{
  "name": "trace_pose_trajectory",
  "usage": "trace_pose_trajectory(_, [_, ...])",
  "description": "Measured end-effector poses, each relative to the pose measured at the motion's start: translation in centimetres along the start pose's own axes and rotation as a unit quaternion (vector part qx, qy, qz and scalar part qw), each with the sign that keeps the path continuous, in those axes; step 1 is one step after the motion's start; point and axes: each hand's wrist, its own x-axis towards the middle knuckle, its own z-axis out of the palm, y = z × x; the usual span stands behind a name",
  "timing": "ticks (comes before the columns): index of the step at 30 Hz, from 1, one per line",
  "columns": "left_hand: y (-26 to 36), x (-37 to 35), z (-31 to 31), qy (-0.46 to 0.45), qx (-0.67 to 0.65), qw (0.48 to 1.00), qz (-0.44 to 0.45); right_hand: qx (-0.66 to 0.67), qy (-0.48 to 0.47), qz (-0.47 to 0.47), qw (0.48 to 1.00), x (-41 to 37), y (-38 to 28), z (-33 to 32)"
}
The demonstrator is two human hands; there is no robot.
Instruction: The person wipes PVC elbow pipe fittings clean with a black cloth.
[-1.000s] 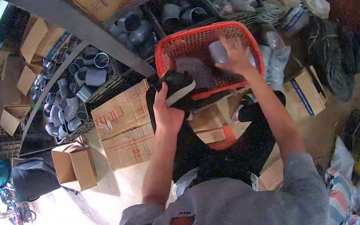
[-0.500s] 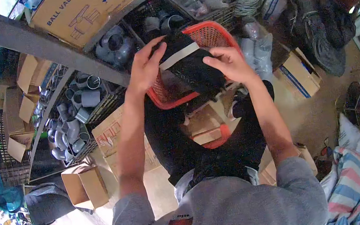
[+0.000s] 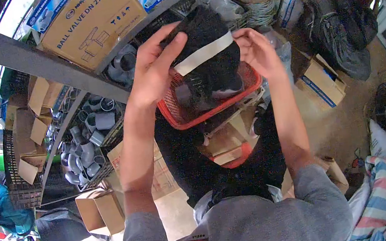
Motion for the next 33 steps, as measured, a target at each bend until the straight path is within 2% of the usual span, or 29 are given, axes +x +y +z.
trace_pose_trajectory(1, [0.8, 0.0, 0.6, -0.002, 0.002, 1.0, 0.0, 0.116, -0.04, 0.008, 0.992, 0.7, 1.4, -0.9])
trace_pose_trajectory(2, [1.5, 0.1, 1.1, -0.017, 0.002, 1.0, -0.008, 0.117, -0.04, 0.005, 0.992, 0.8, 3.3, -1.6])
trace_pose_trajectory(4, [2.0, 0.4, 1.8, -0.033, 0.002, 0.999, -0.015, 0.267, 0.156, 0.029, 0.951, 1.4, 6.9, 0.0])
trace_pose_trajectory(6, [2.1, 0.7, 2.2, -0.056, -0.106, 0.993, -0.009, 0.248, 0.103, 0.04, 0.963, 1.5, 9.3, 3.2])
trace_pose_trajectory(7, [1.9, 1.0, 2.1, -0.057, -0.106, 0.993, -0.008, 0.247, 0.103, 0.039, 0.963, 1.7, 9.1, 3.2])
trace_pose_trajectory(8, [1.6, 1.3, 1.7, -0.032, -0.115, 0.993, -0.006, 0.25, 0.114, 0.038, 0.961, 3.4, 10.2, 4.1])
trace_pose_trajectory(10, [0.4, 1.8, 0.5, -0.006, -0.123, 0.992, -0.004, 0.256, 0.135, 0.036, 0.956, -3.1, 12.1, 6.6])
trace_pose_trajectory(11, [-0.5, 2.0, -0.4, 0.036, -0.121, 0.992, -0.019, 0.26, 0.147, 0.037, 0.954, -5.5, 12.1, 6.6])
trace_pose_trajectory(13, [-3.0, 2.4, -2.8, 0.103, -0.105, 0.988, -0.04, 0.27, 0.172, 0.04, 0.947, -2.9, 13.0, 6.7])
trace_pose_trajectory(14, [-4.3, 2.2, -4.2, 0.105, -0.104, 0.988, -0.041, 0.274, 0.183, 0.041, 0.943, -2.6, 13.0, 6.3])
trace_pose_trajectory(16, [-6.7, 1.8, -7.2, 0.177, 0.079, 0.981, -0.022, 0.282, 0.204, 0.042, 0.937, -1.3, 13.2, 6.0])
trace_pose_trajectory(17, [-8.0, 1.7, -8.9, 0.199, 0.213, 0.956, 0.012, 0.285, 0.214, 0.042, 0.934, -1.1, 13.1, 5.6])
trace_pose_trajectory(18, [-7.9, 1.4, -9.1, 0.199, 0.213, 0.957, 0.012, 0.287, 0.224, 0.041, 0.93, -1.0, 13.0, 5.4])
trace_pose_trajectory(20, [-8.1, 0.5, -9.3, 0.189, 0.43, 0.881, 0.05, 0.289, 0.247, 0.04, 0.924, -2.5, 12.9, 5.1])
trace_pose_trajectory(21, [-8.1, 0.4, -9.2, 0.19, 0.429, 0.882, 0.049, 0.289, 0.258, 0.04, 0.921, -2.0, 12.8, 4.8])
trace_pose_trajectory(23, [-8.0, 0.3, -8.8, 0.144, 0.467, 0.855, 0.175, 0.291, 0.278, 0.042, 0.915, -2.9, 12.8, 4.6])
trace_pose_trajectory(27, [-6.8, 0.2, -8.0, 0.124, 0.475, 0.85, 0.191, 0.292, 0.318, 0.047, 0.901, -4.2, 12.1, 3.5])
trace_pose_trajectory(30, [-6.6, 0.3, -7.9, 0.158, 0.475, 0.854, 0.143, 0.293, 0.339, 0.048, 0.893, -5.2, 12.4, 3.0])
trace_pose_trajectory(32, [-7.1, 0.2, -7.4, 0.167, 0.48, 0.852, 0.128, 0.332, 0.252, 0.06, 0.907, -5.4, 12.6, 1.8])
trace_pose_trajectory(33, [-7.4, 0.1, -6.6, 0.135, 0.474, 0.859, 0.138, 0.331, 0.253, 0.059, 0.907, -5.3, 12.3, 2.2])
